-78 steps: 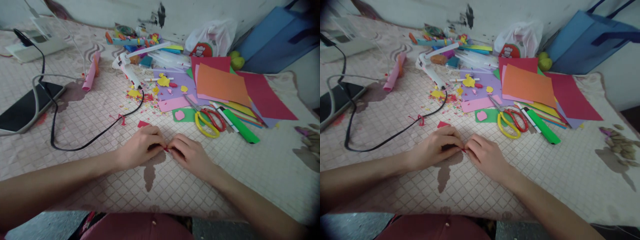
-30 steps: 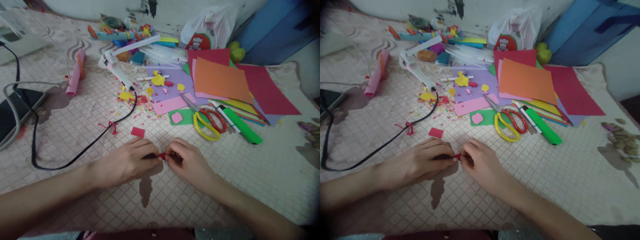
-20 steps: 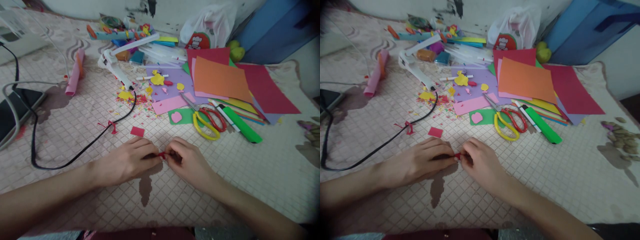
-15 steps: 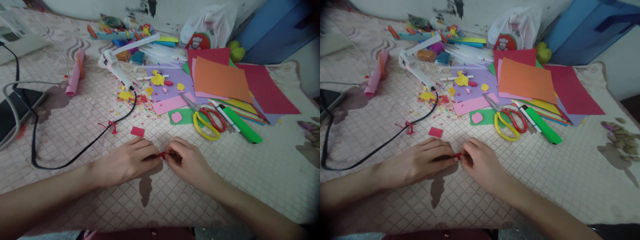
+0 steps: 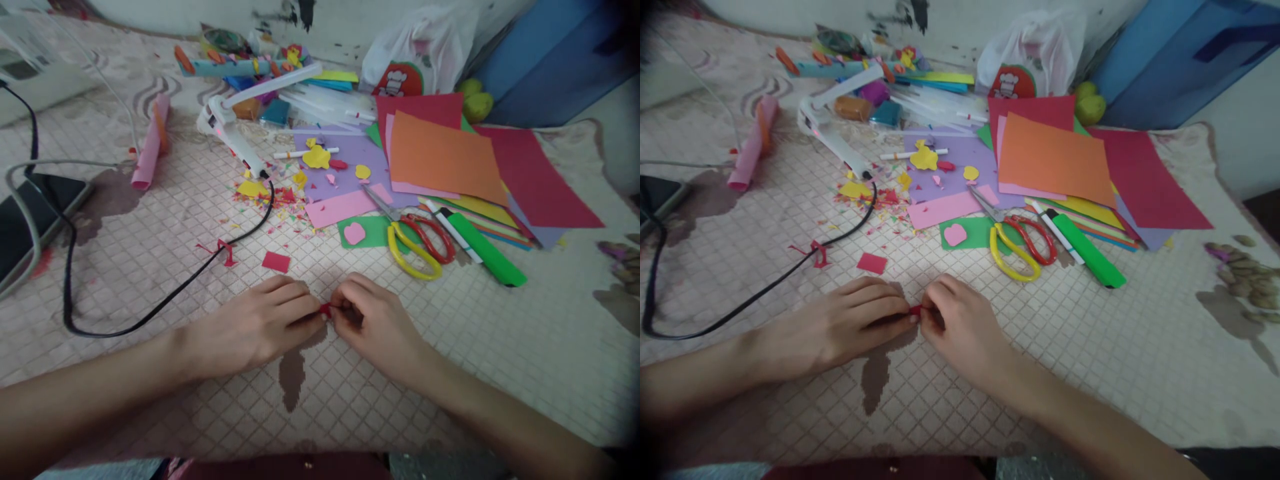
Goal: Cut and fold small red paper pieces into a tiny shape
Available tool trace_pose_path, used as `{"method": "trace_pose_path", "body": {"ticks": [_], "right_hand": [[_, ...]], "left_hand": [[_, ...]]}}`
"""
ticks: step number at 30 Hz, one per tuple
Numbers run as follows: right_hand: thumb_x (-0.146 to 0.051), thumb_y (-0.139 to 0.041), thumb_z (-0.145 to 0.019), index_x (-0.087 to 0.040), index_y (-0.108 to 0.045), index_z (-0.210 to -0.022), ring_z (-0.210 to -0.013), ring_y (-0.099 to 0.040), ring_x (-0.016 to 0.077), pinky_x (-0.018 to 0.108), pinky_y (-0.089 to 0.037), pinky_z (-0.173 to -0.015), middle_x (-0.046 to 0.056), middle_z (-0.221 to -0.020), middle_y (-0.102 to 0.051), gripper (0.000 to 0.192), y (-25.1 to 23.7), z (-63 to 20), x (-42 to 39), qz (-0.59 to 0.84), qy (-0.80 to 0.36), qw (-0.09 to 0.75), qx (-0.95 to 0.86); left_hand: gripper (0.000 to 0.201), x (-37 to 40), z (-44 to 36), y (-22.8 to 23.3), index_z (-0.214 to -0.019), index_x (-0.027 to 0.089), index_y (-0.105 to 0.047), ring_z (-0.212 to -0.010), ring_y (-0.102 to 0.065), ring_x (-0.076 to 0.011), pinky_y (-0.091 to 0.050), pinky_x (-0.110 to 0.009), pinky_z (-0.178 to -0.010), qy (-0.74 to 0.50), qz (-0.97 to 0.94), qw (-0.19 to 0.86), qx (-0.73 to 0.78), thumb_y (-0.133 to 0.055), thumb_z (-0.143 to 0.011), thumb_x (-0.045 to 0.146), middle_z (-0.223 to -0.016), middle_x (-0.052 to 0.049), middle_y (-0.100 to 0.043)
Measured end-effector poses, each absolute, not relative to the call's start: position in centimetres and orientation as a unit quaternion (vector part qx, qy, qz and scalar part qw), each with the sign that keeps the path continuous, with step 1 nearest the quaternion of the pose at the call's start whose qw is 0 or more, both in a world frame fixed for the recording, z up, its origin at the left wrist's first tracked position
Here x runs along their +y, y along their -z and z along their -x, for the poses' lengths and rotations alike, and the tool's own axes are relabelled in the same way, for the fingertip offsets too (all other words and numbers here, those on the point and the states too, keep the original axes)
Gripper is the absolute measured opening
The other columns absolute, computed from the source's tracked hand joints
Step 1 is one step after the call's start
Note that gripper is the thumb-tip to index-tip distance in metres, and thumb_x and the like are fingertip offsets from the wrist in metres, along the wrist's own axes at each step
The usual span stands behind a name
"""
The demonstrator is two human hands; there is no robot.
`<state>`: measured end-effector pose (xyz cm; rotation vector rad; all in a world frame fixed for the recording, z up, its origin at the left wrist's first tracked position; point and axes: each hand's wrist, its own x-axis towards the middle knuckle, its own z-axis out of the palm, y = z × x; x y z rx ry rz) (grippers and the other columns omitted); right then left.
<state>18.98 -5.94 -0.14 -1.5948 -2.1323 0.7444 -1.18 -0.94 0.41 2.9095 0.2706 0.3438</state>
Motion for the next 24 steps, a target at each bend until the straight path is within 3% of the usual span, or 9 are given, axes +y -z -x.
{"method": "trace_pose_path", "body": {"ticks": [7, 24], "right_hand": [[-0.006, -0.051, -0.075, -0.017, -0.049, -0.072, -0.066, -0.048, 0.0123, 0.025, -0.037, -0.059, -0.001, -0.073, -0.049, 0.013, 0.25, -18.94, -5.92, 0.568, -0.262, 0.188, -0.757], [-0.004, -0.050, -0.077, -0.019, -0.049, -0.077, -0.067, -0.049, 0.0115, 0.024, -0.039, -0.059, -0.001, -0.076, -0.051, 0.015, -0.06, -19.68, -5.79, 0.552, -0.298, 0.214, -0.749]], "left_hand": [[0.026, -1.01, 1.27, -0.30, -0.112, 0.015, -0.057, -0.100, -0.055, -0.0209, -0.046, -0.037, -0.086, -0.116, -0.985, 0.085, 0.090, -0.038, -0.093, 0.015, -0.100, -0.008, -0.063], [0.015, -1.72, 0.98, -0.40, -0.098, 0.017, -0.059, -0.100, -0.053, -0.0201, -0.045, -0.037, -0.089, -0.118, -0.981, 0.109, 0.107, -0.048, -0.089, 0.015, -0.101, -0.007, -0.060]]}}
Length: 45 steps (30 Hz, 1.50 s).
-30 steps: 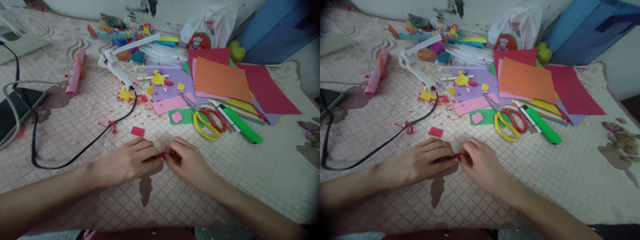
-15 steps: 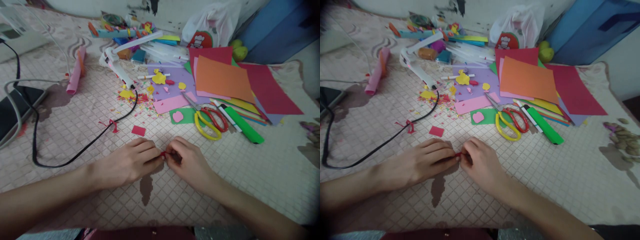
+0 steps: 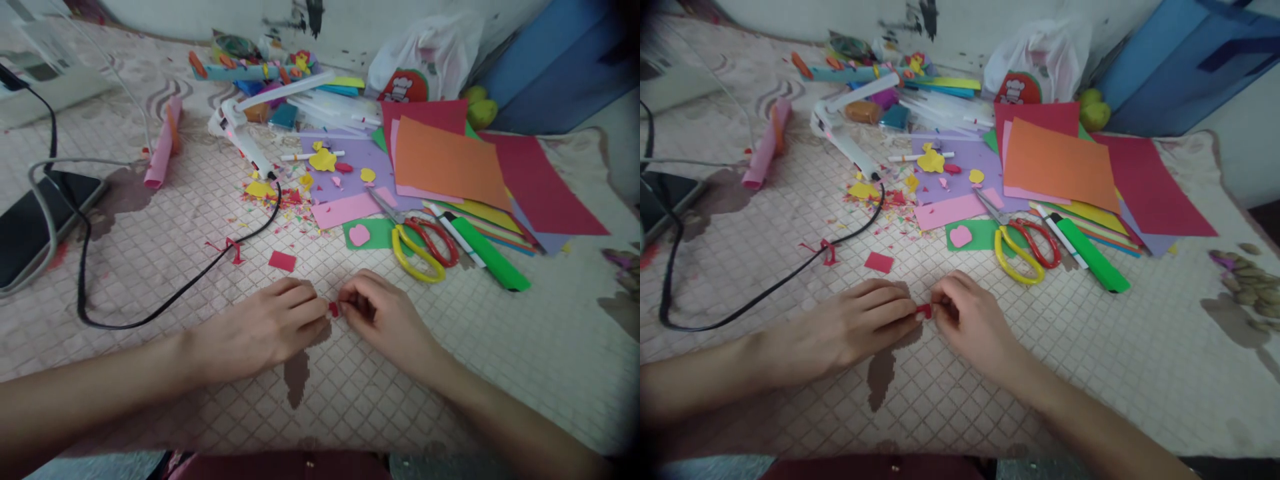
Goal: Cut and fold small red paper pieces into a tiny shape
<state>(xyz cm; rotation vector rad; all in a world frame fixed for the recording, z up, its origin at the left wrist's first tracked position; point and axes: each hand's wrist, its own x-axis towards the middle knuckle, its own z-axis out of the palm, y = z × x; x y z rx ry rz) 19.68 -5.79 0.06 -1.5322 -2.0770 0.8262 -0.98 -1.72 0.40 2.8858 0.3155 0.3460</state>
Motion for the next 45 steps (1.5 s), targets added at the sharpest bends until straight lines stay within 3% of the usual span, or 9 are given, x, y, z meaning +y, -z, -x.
{"method": "trace_pose_path", "body": {"ticks": [6, 13, 18, 23, 29, 32, 38, 45], "right_hand": [[-0.015, -0.057, -0.080, -0.020, -0.049, -0.087, -0.069, -0.053, 0.0136, 0.026, -0.041, -0.059, 0.001, -0.082, -0.056, 0.012, 0.2, -19.5, -6.0, 0.579, -0.272, 0.217, -0.738], [-0.011, -0.052, -0.080, -0.021, -0.048, -0.090, -0.073, -0.054, 0.0150, 0.027, -0.042, -0.061, 0.004, -0.088, -0.056, 0.014, 0.6, -19.3, -6.1, 0.558, -0.251, 0.217, -0.760], [-0.006, -0.048, -0.081, -0.020, -0.049, -0.087, -0.075, -0.053, 0.0142, 0.026, -0.041, -0.065, 0.001, -0.084, -0.055, 0.015, 0.5, -19.7, -6.0, 0.535, -0.267, 0.231, -0.768], [-0.012, -0.054, -0.081, -0.019, -0.049, -0.088, -0.071, -0.051, 0.0135, 0.025, -0.040, -0.062, 0.000, -0.081, -0.053, 0.011, 0.6, -19.6, -6.1, 0.551, -0.265, 0.229, -0.758], [-0.008, -0.052, -0.082, -0.020, -0.049, -0.089, -0.075, -0.052, 0.0135, 0.026, -0.041, -0.065, 0.001, -0.085, -0.053, 0.014, 0.9, -19.5, -6.1, 0.539, -0.269, 0.228, -0.765], [-0.008, -0.052, -0.083, -0.020, -0.050, -0.087, -0.077, -0.052, 0.0134, 0.026, -0.042, -0.067, 0.000, -0.084, -0.053, 0.013, 0.9, -19.8, -5.9, 0.529, -0.277, 0.234, -0.767], [-0.009, -0.056, -0.083, -0.020, -0.051, -0.090, -0.077, -0.054, 0.0132, 0.025, -0.044, -0.068, 0.001, -0.088, -0.053, 0.014, 0.8, -20.3, -5.7, 0.523, -0.270, 0.237, -0.773], [-0.011, -0.046, -0.089, -0.018, -0.052, -0.086, -0.082, -0.054, 0.0174, 0.032, -0.045, -0.075, 0.004, -0.090, -0.053, 0.010, 0.8, -20.0, -6.2, 0.521, -0.203, 0.186, -0.808]], "left_hand": [[0.016, -1.7, 1.0, -0.6, -0.099, 0.016, -0.059, -0.100, -0.053, -0.0193, -0.045, -0.036, -0.088, -0.128, -0.980, 0.111, 0.109, -0.047, -0.089, 0.014, -0.099, -0.007, -0.061], [0.017, -1.8, 1.1, -0.7, -0.100, 0.014, -0.060, -0.098, -0.052, -0.0210, -0.045, -0.037, -0.087, -0.084, -0.986, 0.093, 0.110, -0.047, -0.089, 0.014, -0.100, -0.008, -0.059], [0.019, -1.9, 1.2, -0.5, -0.102, 0.015, -0.059, -0.100, -0.050, -0.0218, -0.043, -0.039, -0.089, -0.071, -0.986, 0.094, 0.118, -0.045, -0.090, 0.016, -0.105, -0.008, -0.057], [0.020, -1.8, 1.3, -0.4, -0.102, 0.015, -0.061, -0.097, -0.050, -0.0214, -0.045, -0.039, -0.086, -0.098, -0.983, 0.101, 0.117, -0.046, -0.090, 0.018, -0.101, -0.008, -0.057], [0.025, -0.9, 1.5, -0.2, -0.109, 0.015, -0.061, -0.093, -0.054, -0.0173, -0.046, -0.034, -0.084, -0.149, -0.951, 0.239, 0.125, -0.046, -0.089, 0.014, -0.103, -0.009, -0.059], [0.024, -0.6, 1.3, 0.1, -0.103, 0.014, -0.063, -0.090, -0.056, -0.0150, -0.048, -0.029, -0.080, -0.199, -0.916, 0.310, 0.157, -0.044, -0.089, 0.011, -0.099, -0.009, -0.061], [0.019, -0.7, 0.5, 0.9, -0.096, 0.013, -0.064, -0.090, -0.055, -0.0162, -0.048, -0.030, -0.081, -0.234, -0.888, 0.319, 0.235, -0.048, -0.085, 0.009, -0.095, -0.008, -0.060], [0.016, -0.8, 0.4, 1.0, -0.087, 0.014, -0.064, -0.088, -0.053, -0.0158, -0.047, -0.029, -0.079, -0.234, -0.896, 0.296, 0.235, -0.049, -0.085, 0.009, -0.092, -0.007, -0.058]]}}
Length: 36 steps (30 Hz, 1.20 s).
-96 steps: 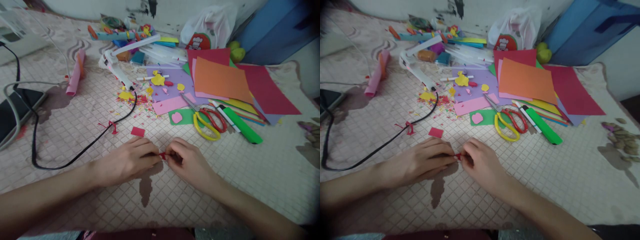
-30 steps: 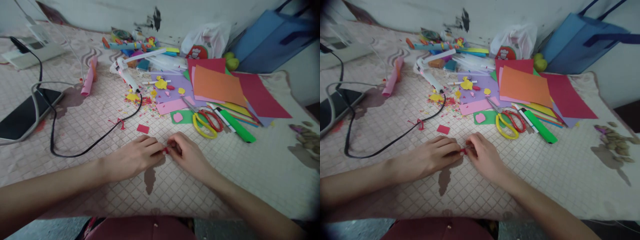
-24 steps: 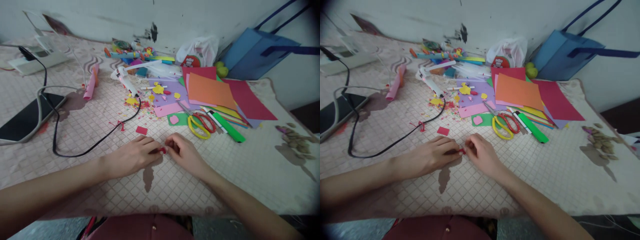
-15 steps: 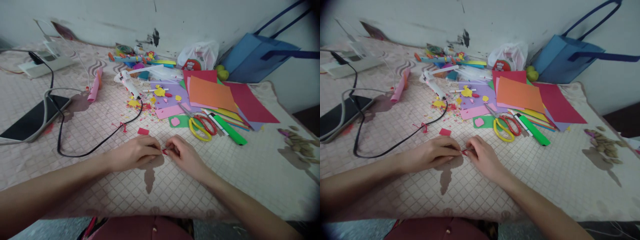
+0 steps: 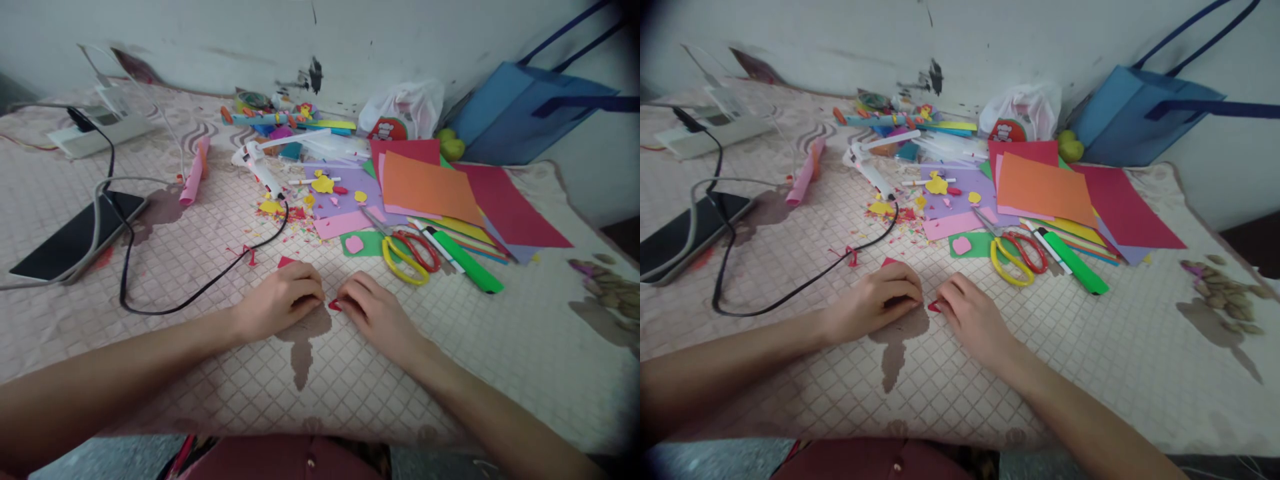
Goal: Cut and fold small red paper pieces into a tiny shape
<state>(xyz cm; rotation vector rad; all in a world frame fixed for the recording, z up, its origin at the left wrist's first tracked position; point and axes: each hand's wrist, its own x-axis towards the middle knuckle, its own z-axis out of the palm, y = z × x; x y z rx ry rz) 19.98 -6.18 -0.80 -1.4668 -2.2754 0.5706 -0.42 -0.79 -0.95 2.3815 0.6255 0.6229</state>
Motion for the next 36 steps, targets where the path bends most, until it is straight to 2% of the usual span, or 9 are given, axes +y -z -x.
{"method": "trace_pose_path", "body": {"ticks": [6, 10, 14, 23, 30, 36], "right_hand": [[-0.010, -0.046, -0.089, -0.019, -0.055, -0.087, -0.085, -0.054, 0.0158, 0.029, -0.045, -0.076, 0.003, -0.090, -0.054, 0.013, 0.6, -20.5, -6.1, 0.467, -0.243, 0.195, -0.828], [-0.009, -0.050, -0.087, -0.021, -0.056, -0.089, -0.085, -0.054, 0.0154, 0.029, -0.045, -0.075, 0.003, -0.090, -0.054, 0.013, 0.2, -20.8, -6.1, 0.479, -0.261, 0.231, -0.805], [-0.006, -0.052, -0.083, -0.020, -0.056, -0.086, -0.082, -0.053, 0.0148, 0.027, -0.045, -0.071, 0.002, -0.089, -0.053, 0.015, 0.1, -20.6, -6.1, 0.496, -0.271, 0.231, -0.792], [-0.002, -0.053, -0.077, -0.019, -0.053, -0.082, -0.072, -0.051, 0.0115, 0.023, -0.043, -0.061, 0.000, -0.086, -0.048, 0.018, 0.4, -20.2, -6.2, 0.517, -0.296, 0.242, -0.766], [-0.004, -0.054, -0.076, -0.019, -0.050, -0.082, -0.077, -0.053, 0.0140, 0.027, -0.045, -0.067, 0.002, -0.088, -0.049, 0.017, 0.6, -19.9, -6.3, 0.524, -0.276, 0.240, -0.769], [-0.005, -0.052, -0.077, -0.020, -0.050, -0.084, -0.083, -0.052, 0.0169, 0.030, -0.046, -0.071, 0.003, -0.090, -0.049, 0.016, 0.7, -19.9, -6.4, 0.518, -0.267, 0.235, -0.778]], "left_hand": [[0.017, -1.0, 0.5, 1.0, -0.086, 0.013, -0.065, -0.086, -0.053, -0.0157, -0.047, -0.029, -0.077, -0.243, -0.897, 0.296, 0.220, -0.048, -0.086, 0.011, -0.091, -0.007, -0.059], [0.017, -1.0, 0.5, 1.0, -0.089, 0.013, -0.065, -0.087, -0.053, -0.0161, -0.046, -0.030, -0.078, -0.240, -0.895, 0.302, 0.222, -0.049, -0.086, 0.011, -0.091, -0.007, -0.058], [0.017, -1.0, 0.4, 0.9, -0.092, 0.013, -0.065, -0.088, -0.053, -0.0160, -0.046, -0.030, -0.079, -0.236, -0.891, 0.313, 0.231, -0.051, -0.085, 0.011, -0.092, -0.007, -0.058], [0.014, -0.5, -0.8, 0.2, -0.083, 0.016, -0.068, -0.083, -0.054, -0.0156, -0.044, -0.029, -0.077, -0.196, -0.898, 0.317, 0.234, -0.055, -0.082, 0.010, -0.083, -0.004, -0.061], [0.012, -0.3, -0.9, 0.5, -0.082, 0.016, -0.067, -0.083, -0.054, -0.0157, -0.044, -0.029, -0.077, -0.197, -0.903, 0.314, 0.218, -0.055, -0.083, 0.013, -0.083, -0.005, -0.061], [0.014, -0.4, -1.0, 0.6, -0.082, 0.017, -0.067, -0.084, -0.053, -0.0162, -0.044, -0.030, -0.076, -0.207, -0.925, 0.259, 0.187, -0.053, -0.085, 0.014, -0.085, -0.005, -0.061]]}}
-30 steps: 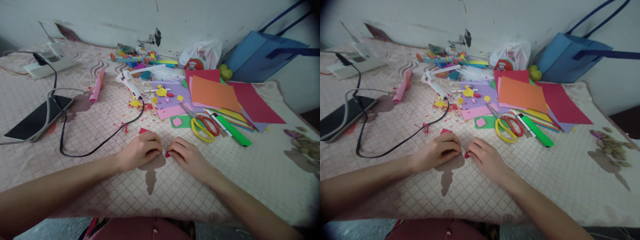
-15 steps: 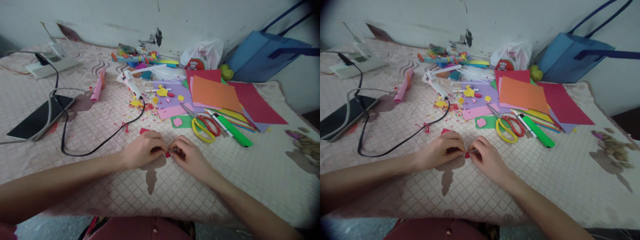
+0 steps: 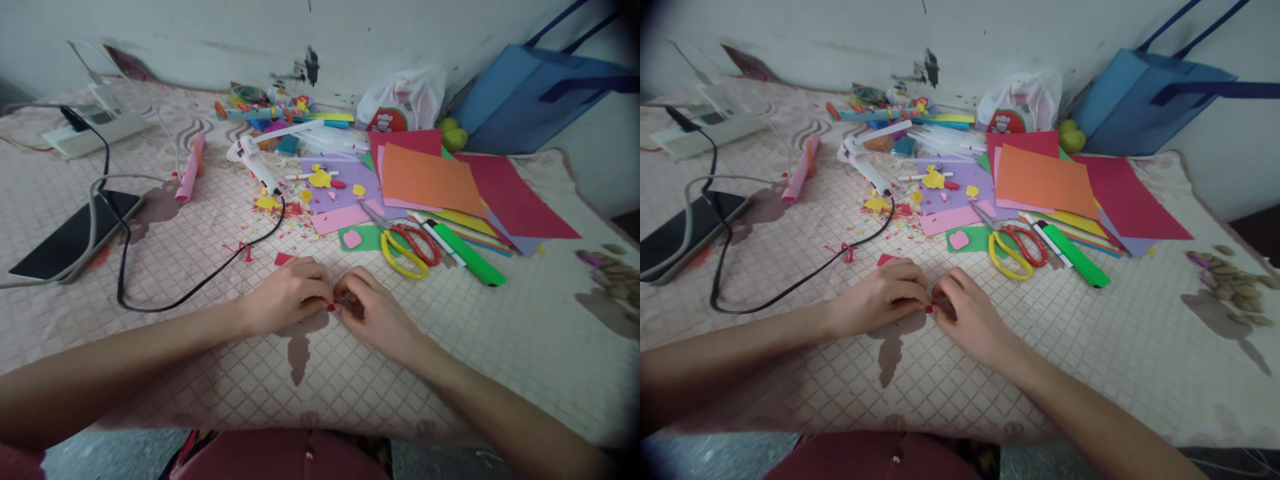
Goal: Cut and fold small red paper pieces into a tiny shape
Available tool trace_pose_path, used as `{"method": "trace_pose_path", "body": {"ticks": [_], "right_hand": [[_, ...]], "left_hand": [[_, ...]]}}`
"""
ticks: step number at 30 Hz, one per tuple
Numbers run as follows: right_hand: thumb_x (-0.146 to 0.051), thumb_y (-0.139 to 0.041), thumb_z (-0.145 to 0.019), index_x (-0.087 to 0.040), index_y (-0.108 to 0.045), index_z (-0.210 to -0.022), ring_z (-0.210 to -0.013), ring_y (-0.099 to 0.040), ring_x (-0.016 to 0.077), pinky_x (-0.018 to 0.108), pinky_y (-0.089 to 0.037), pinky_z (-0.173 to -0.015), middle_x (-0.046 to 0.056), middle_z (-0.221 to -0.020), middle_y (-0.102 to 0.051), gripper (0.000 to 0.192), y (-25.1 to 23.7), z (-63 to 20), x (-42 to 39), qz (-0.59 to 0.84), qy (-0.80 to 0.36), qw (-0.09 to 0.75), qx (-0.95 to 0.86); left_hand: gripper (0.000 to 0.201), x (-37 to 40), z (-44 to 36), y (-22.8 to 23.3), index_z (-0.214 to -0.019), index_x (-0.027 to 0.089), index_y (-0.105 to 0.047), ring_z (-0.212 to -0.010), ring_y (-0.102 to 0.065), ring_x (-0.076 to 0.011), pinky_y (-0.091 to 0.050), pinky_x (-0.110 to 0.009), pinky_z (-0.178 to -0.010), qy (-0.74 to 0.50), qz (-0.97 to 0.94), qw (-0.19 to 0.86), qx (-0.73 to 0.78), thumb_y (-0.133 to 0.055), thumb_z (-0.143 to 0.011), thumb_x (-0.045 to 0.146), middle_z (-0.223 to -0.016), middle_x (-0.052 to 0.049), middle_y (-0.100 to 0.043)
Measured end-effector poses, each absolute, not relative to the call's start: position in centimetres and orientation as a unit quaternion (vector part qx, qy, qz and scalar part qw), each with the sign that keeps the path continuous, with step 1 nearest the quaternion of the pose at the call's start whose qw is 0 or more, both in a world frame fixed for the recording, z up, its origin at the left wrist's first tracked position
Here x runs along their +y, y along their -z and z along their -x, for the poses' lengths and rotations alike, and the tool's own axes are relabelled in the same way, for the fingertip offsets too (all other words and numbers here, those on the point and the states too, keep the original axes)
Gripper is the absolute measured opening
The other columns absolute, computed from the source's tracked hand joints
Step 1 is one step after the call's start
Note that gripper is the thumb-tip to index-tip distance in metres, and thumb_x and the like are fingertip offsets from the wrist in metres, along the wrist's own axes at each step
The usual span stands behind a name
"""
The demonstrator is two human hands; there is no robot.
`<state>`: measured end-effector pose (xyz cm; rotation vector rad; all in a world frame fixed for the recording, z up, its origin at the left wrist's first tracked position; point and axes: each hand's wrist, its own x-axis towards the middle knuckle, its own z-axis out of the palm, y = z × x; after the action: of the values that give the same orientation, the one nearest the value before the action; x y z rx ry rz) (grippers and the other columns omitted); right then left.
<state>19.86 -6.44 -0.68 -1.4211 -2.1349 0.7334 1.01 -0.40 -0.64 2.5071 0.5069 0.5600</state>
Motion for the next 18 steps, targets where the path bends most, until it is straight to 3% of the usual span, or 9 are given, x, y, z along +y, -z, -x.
{"method": "trace_pose_path", "body": {"ticks": [8, 18], "right_hand": [[-0.006, -0.052, -0.077, -0.020, -0.051, -0.083, -0.081, -0.052, 0.0173, 0.031, -0.046, -0.070, 0.004, -0.089, -0.050, 0.016, 0.59, -20.01, -6.32, 0.517, -0.268, 0.241, -0.777], [-0.005, -0.051, -0.076, -0.019, -0.050, -0.083, -0.080, -0.051, 0.0164, 0.029, -0.044, -0.069, 0.003, -0.088, -0.049, 0.016, 0.64, -19.95, -6.24, 0.518, -0.267, 0.238, -0.777]], "left_hand": [[0.018, -0.37, -0.75, 0.46, -0.085, 0.018, -0.065, -0.086, -0.052, -0.0166, -0.041, -0.032, -0.079, -0.166, -0.959, 0.175, 0.152, -0.048, -0.089, 0.019, -0.088, -0.005, -0.062], [0.021, -0.43, -0.73, 0.29, -0.088, 0.019, -0.066, -0.086, -0.051, -0.0171, -0.037, -0.032, -0.080, -0.152, -0.967, 0.146, 0.144, -0.045, -0.091, 0.020, -0.087, -0.004, -0.061]]}}
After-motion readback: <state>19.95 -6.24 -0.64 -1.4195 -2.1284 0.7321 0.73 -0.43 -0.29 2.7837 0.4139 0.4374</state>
